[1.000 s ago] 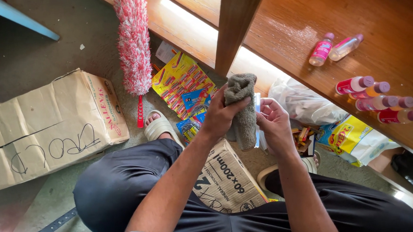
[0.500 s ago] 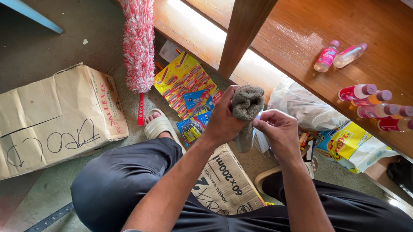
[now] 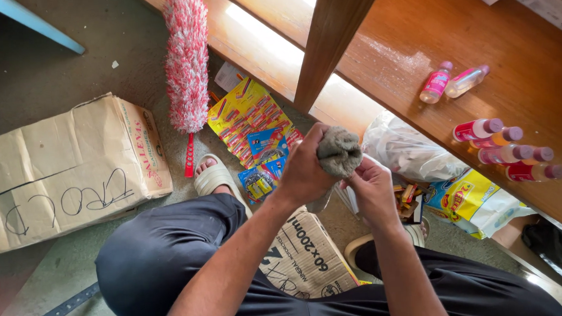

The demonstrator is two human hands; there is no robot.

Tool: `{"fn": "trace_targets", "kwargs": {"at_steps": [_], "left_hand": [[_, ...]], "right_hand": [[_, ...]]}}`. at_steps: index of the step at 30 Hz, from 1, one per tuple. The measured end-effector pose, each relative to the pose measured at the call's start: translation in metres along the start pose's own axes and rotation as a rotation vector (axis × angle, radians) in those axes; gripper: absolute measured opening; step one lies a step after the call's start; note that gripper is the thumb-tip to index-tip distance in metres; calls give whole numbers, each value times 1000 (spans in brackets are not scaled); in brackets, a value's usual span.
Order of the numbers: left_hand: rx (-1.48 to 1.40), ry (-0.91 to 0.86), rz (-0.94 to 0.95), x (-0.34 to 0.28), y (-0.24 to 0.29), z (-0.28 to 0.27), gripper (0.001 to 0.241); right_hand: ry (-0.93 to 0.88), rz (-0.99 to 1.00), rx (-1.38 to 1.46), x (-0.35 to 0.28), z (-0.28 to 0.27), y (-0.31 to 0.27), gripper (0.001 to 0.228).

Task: Cleaning and wiping down plastic tubes or glue sticks using a rag in a storage area.

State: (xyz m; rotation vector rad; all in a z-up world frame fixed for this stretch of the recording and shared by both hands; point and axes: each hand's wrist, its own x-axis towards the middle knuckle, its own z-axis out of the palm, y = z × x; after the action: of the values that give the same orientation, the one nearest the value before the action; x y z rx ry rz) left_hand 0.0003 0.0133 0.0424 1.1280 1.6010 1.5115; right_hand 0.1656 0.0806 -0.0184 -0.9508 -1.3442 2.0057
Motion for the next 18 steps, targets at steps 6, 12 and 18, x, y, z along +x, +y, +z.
{"fn": "trace_targets", "kwargs": {"at_steps": [6, 12, 18], "left_hand": [[171, 136, 5, -6, -2, 8, 46], [-17, 394, -7, 5, 5, -11, 42], [86, 225, 128, -2, 9, 7, 51]], "right_hand": [[144, 10, -128, -1, 3, 3, 20], [333, -80, 106, 6, -13, -25, 14], [163, -37, -5, 2, -27, 18, 12]]}}
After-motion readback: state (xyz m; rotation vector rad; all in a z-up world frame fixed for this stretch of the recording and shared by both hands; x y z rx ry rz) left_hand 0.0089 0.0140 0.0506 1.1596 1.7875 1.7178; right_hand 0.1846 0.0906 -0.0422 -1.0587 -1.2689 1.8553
